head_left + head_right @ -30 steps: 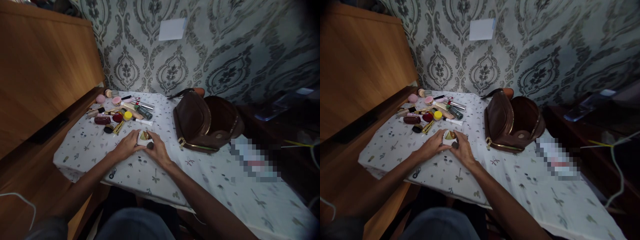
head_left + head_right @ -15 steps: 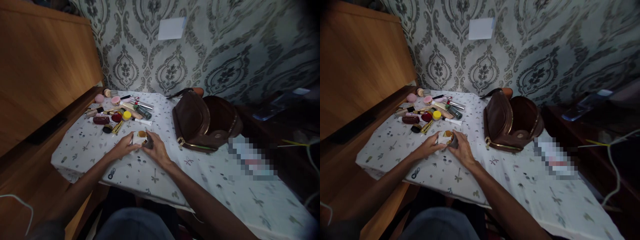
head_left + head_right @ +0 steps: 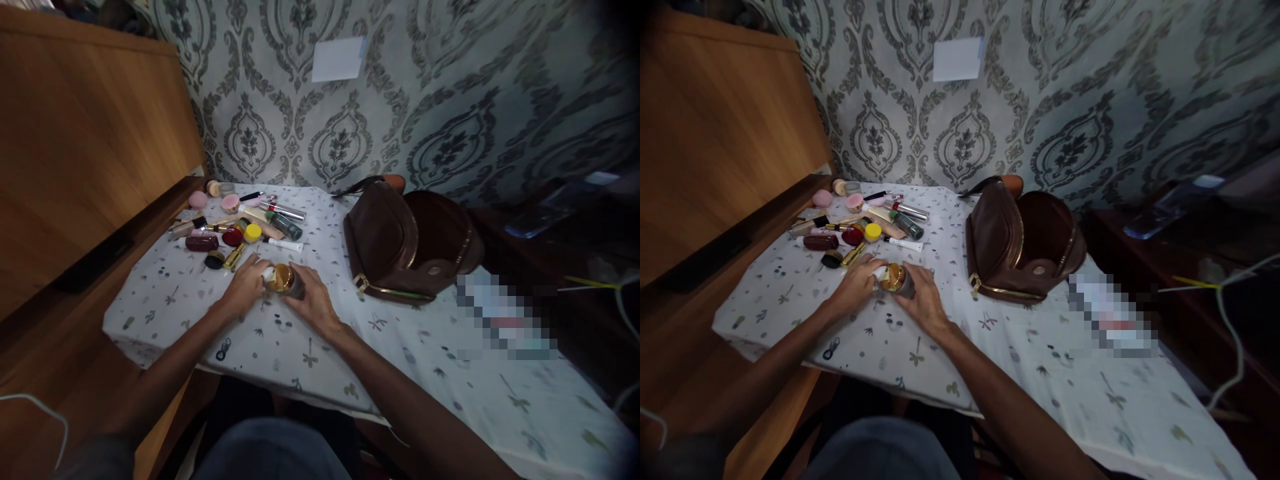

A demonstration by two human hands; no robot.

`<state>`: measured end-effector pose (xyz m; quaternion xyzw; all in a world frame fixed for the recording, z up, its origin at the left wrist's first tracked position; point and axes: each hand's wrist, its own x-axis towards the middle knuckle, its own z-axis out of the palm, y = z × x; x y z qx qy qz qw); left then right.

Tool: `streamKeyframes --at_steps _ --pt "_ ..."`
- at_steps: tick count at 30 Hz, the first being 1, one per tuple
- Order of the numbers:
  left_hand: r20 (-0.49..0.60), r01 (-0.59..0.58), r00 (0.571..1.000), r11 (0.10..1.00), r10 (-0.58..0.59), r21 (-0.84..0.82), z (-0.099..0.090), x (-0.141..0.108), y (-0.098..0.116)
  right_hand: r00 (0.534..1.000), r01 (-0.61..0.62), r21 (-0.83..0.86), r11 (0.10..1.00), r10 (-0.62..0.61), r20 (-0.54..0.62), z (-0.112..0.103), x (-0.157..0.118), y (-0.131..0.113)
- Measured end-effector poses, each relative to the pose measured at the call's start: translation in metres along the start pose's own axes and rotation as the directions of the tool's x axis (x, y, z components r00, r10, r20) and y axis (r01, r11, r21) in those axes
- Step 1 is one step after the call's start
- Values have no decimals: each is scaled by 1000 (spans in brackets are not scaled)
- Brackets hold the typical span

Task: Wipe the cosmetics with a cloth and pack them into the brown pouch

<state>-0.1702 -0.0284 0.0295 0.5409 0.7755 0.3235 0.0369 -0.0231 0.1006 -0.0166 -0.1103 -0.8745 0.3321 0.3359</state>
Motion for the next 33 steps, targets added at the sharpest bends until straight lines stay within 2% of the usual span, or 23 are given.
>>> streamKeyframes --at_steps 4,7,9,13,19,23,27,30,33 --pt "87 -68 994 997 71 -41 -4 -12 10 1000 19 -7 1000 -19 6 0 1 -1" --pt "247 -121 958 986 145 -111 -13 -25 12 1000 15 -5 1000 -15 8 -1 1 -2" --pt "314 -147 933 982 178 -121 -17 -31 13 1000 7 -7 1000 -7 8 -1 1 -2" --pt "311 -198 927 978 208 -61 -20 -35 15 1000 -2 -6 1000 2 2 -1 0 -1" --pt "235 -290 936 952 262 94 -18 -28 22 999 52 -29 998 -52 -7 0 1 2" --pt "126 -223 971 961 204 163 -12 -21 34 995 93 -64 994 -94 -21 0 1 -3" --pt "33 -71 997 990 67 119 -9 -8 47 994 113 -101 989 -114 -5 1 -1 -8" --pt "5 15 1000 999 -15 30 -11 2 44 993 115 -114 987 -114 17 2 -2 -10" --pt "30 115 993 977 -112 -178 -12 10 31 994 107 -109 988 -106 23 2 -2 -10"
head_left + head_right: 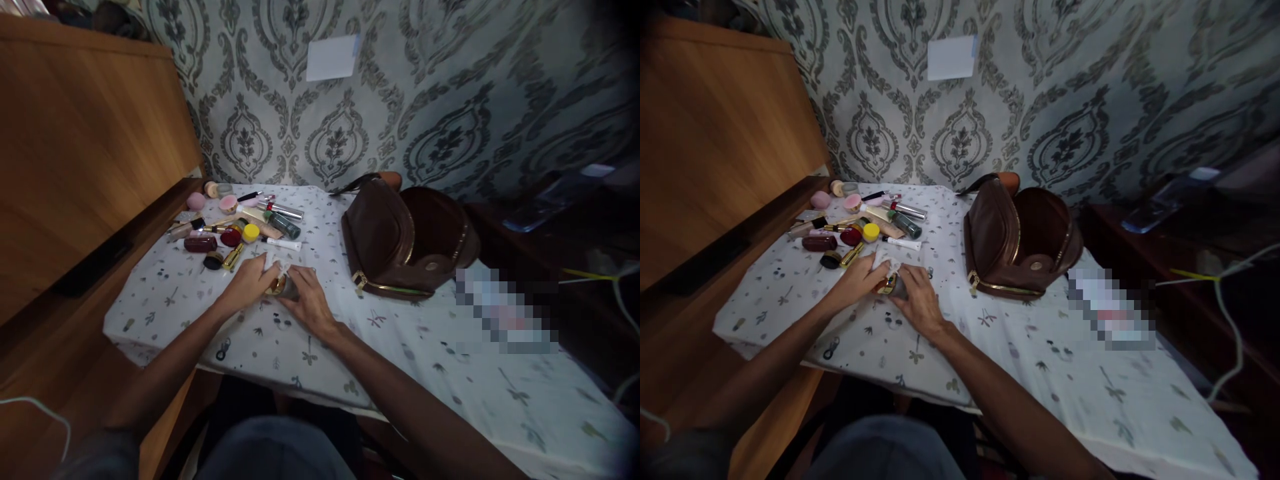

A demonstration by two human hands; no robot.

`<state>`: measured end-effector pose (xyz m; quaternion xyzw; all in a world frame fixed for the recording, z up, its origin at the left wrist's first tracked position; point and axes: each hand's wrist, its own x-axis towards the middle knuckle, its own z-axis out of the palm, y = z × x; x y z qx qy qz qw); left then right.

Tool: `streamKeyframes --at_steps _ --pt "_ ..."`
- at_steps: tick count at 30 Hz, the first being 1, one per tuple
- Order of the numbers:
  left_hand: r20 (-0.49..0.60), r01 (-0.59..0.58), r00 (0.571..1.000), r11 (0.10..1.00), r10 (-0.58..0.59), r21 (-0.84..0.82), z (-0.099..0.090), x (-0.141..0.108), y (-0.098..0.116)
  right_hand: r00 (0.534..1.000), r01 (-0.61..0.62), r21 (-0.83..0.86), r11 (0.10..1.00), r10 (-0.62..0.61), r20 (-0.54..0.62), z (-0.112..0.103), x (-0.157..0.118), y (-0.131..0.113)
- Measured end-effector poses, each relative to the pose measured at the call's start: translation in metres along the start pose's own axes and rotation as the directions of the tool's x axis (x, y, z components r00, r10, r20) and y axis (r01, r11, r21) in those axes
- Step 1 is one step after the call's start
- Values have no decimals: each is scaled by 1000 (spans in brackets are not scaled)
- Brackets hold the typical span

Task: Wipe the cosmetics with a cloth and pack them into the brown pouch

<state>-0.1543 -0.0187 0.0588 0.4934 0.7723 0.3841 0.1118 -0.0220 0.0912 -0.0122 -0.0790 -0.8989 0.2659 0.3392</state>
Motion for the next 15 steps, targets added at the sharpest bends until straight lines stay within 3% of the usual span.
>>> streamKeyframes --at_steps 3,5,11,15 --pt "83 225 974 930 -210 -290 -1 4 -13 1000 6 14 1000 -6 -6 -1 0 0" --pt "123 303 953 851 -278 -428 0 2 -17 1000 13 23 1000 -13 -9 -2 0 0" --pt "169 316 948 746 -268 -586 6 -7 -24 999 -27 35 999 28 -17 -4 2 -1" --pt "171 287 958 779 -231 -557 8 -16 -30 997 -78 29 997 78 3 -3 2 1"
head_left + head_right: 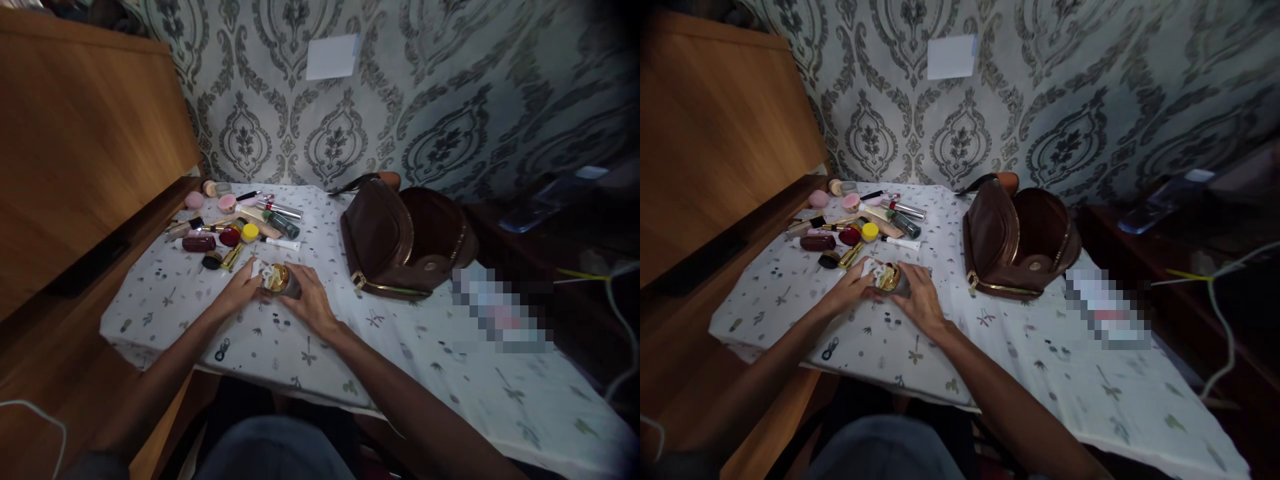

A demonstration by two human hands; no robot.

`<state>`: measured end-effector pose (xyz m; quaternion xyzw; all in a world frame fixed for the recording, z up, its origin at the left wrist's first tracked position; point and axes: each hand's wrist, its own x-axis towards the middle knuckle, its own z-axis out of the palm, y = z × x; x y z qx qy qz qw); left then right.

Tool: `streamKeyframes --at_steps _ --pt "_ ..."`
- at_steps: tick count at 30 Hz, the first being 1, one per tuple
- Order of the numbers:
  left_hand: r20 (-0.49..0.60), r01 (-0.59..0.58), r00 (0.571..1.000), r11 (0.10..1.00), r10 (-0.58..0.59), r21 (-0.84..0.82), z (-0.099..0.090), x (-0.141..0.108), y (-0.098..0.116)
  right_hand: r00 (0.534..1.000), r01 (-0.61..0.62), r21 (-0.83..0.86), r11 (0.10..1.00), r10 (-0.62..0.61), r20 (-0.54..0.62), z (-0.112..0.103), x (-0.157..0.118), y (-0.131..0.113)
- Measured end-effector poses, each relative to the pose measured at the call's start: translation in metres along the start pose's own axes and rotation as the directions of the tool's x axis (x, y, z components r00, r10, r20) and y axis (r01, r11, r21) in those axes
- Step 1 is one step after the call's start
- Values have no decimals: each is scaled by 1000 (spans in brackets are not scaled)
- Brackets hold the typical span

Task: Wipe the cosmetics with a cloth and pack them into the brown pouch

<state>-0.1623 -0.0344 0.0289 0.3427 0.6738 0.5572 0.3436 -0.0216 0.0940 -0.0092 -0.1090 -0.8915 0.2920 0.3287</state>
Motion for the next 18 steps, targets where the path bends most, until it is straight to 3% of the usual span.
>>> streamKeyframes --at_steps 3,9,14,18 --pt "14 -71 997 970 70 233 1 -12 -1 1000 -14 7 1000 14 -7 1 0 2" --pt "12 -143 984 757 176 638 9 -39 14 1000 -13 15 1000 14 -12 1 -1 0" --pt "44 -171 976 628 214 759 19 -48 22 1000 2 22 1000 -2 1 0 -1 -1" --pt "104 -302 927 552 362 777 30 -49 12 999 28 7 1000 -28 -21 1 -2 -1"
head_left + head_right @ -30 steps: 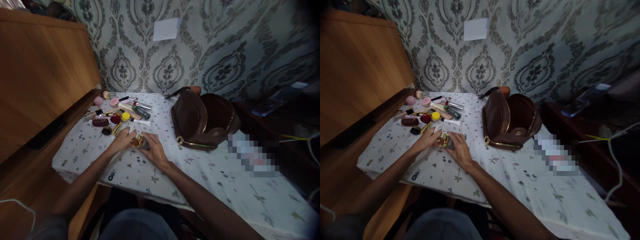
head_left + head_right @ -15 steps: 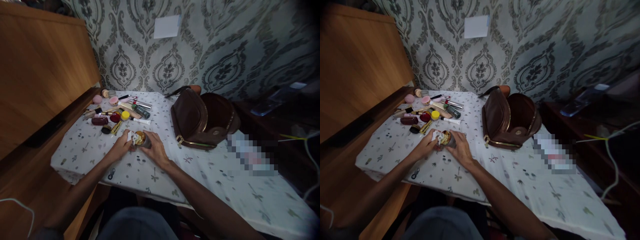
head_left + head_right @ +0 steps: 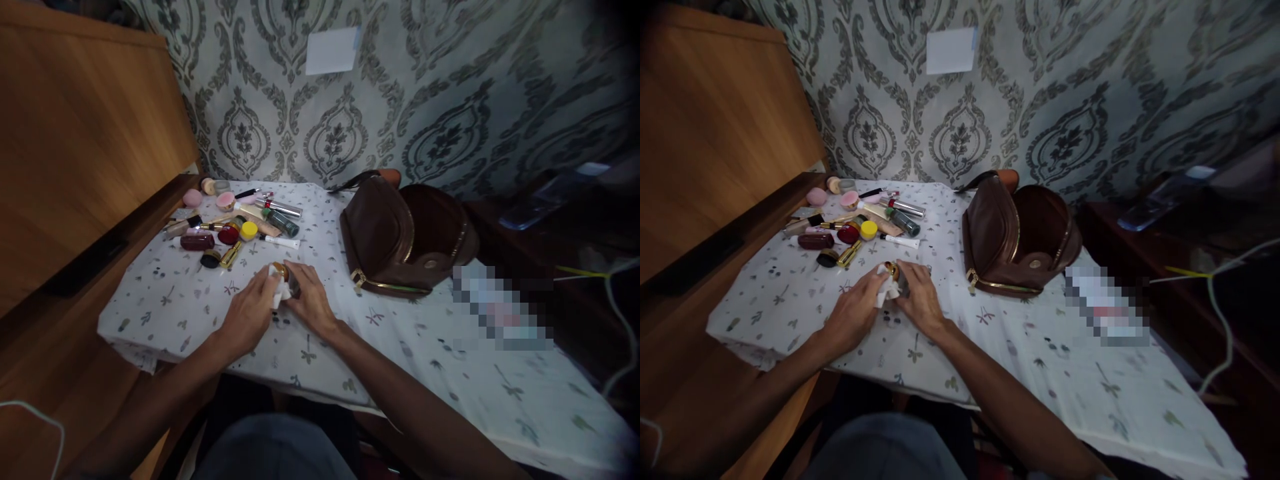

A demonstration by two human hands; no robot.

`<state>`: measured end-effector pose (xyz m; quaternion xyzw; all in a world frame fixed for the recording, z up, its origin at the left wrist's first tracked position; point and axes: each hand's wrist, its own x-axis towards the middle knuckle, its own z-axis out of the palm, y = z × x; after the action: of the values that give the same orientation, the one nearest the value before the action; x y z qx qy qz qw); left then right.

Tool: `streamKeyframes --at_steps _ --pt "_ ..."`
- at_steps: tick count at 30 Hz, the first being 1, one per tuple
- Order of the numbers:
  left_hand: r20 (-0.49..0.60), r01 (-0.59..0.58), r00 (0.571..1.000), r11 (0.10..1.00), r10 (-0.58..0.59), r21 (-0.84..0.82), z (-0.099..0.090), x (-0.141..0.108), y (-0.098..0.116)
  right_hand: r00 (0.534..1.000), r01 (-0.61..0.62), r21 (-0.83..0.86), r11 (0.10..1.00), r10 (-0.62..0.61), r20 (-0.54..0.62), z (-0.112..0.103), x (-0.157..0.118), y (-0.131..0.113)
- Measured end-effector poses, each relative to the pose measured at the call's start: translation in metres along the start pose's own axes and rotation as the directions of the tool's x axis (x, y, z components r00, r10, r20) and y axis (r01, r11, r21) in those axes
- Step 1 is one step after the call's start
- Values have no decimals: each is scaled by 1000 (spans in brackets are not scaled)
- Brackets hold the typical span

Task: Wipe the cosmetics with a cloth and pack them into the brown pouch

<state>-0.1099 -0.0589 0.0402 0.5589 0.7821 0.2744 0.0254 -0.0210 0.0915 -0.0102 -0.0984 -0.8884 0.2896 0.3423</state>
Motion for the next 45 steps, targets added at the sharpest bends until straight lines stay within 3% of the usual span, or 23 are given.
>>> streamKeyframes --at_steps 3,6,12,16,19,21,23,26,29,38,45 --pt "-53 -83 995 996 83 14 9 2 1 1000 24 -30 999 -24 4 1 -2 -2" --pt "-88 -77 993 996 73 -41 5 10 3 998 52 -41 998 -51 36 0 -2 -4" --pt "-57 93 992 969 -109 -231 -14 36 -10 996 69 -31 997 -67 65 -1 1 -5" --pt "-53 203 969 896 -242 -394 -3 42 -35 998 53 4 999 -53 39 -2 2 -3" --pt "54 311 940 780 -337 -543 8 38 -46 1000 -3 36 999 2 14 -2 2 2" --pt "121 338 936 753 -329 -565 9 34 -45 998 -57 54 997 57 2 -2 2 5" --pt "96 282 958 815 -272 -507 5 30 -39 995 -98 67 993 99 -7 0 3 7" --pt "-66 106 988 933 -137 -345 -5 25 -29 994 -108 80 991 110 -11 1 2 9" --pt "-137 1 990 974 -34 -228 -9 20 -21 994 -106 96 990 105 6 0 2 9" --pt "-216 -89 976 957 28 -277 2 21 -20 986 -162 51 985 164 -27 -6 6 7" --pt "-164 -45 986 937 -13 -348 4 32 -26 968 -247 213 945 251 9 -7 6 13"
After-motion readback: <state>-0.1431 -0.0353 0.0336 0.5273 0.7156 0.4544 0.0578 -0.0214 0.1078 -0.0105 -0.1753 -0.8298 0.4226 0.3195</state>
